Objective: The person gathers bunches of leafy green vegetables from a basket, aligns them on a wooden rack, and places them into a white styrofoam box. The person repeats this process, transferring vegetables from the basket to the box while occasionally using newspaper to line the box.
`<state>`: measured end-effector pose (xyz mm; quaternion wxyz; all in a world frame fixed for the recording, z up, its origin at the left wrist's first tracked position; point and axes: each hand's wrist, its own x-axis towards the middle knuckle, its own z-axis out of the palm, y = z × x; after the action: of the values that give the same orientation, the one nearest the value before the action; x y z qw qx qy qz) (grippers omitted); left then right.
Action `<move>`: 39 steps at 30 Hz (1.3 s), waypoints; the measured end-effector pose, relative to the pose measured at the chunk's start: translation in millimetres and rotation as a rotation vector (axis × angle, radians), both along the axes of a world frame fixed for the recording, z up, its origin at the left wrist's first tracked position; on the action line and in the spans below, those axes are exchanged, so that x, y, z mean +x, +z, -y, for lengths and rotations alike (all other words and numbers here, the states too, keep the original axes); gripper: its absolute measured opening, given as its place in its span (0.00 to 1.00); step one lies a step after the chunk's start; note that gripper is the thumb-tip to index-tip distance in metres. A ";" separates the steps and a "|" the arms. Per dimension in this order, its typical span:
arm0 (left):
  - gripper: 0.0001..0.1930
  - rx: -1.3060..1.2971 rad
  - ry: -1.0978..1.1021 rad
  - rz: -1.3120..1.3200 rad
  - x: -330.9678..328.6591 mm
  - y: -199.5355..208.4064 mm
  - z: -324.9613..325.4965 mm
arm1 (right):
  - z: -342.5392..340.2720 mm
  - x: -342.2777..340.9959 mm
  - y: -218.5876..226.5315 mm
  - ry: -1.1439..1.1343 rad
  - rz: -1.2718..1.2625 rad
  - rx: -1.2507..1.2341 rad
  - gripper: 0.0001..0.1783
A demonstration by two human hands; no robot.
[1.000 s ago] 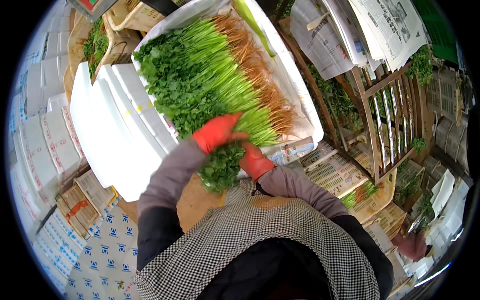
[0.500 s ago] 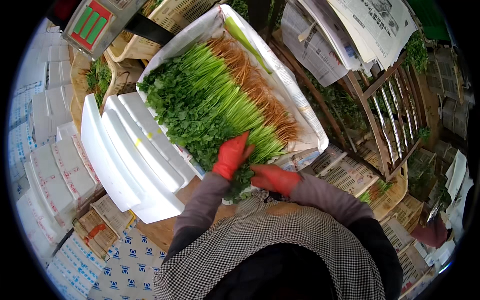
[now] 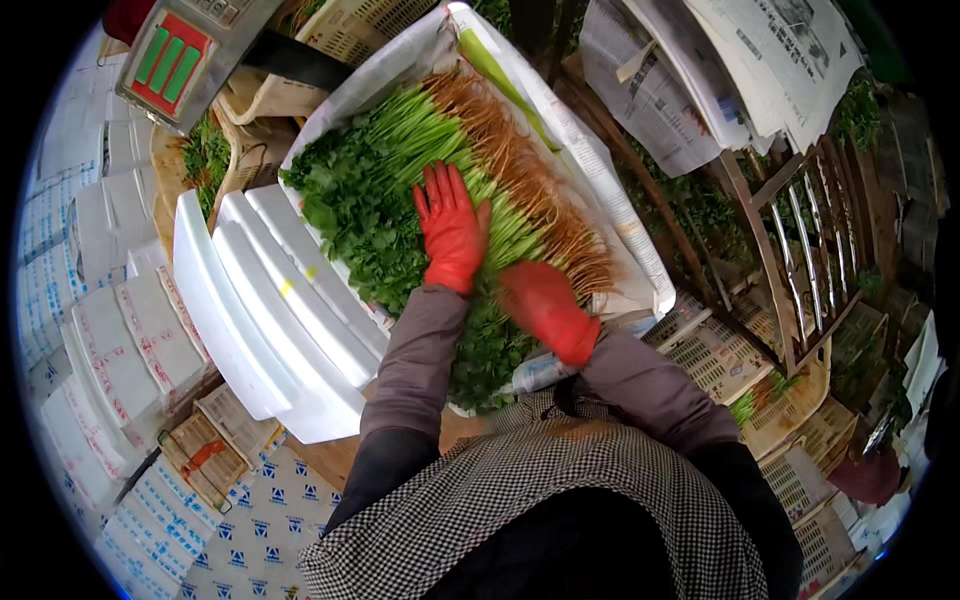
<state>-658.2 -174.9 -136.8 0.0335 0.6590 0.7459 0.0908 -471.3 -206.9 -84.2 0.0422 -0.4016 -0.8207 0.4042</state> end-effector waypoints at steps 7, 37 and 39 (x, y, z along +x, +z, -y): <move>0.44 -0.043 0.030 0.068 3.4 3.3 -6.9 | -122.3 -72.9 -8.9 -0.616 0.017 -0.320 0.17; 0.25 0.117 -0.338 0.450 -8.7 23.6 4.7 | -81.9 -13.8 -4.8 -0.139 -0.263 0.183 0.29; 0.25 0.158 -0.314 0.340 -11.3 12.8 -1.2 | -81.4 -38.3 -45.2 -0.108 -0.132 0.275 0.34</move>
<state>-669.5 -173.7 -123.9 0.1205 0.7426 0.6085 0.2522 -509.6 -125.5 -129.4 0.1721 -0.4081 -0.8410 0.3108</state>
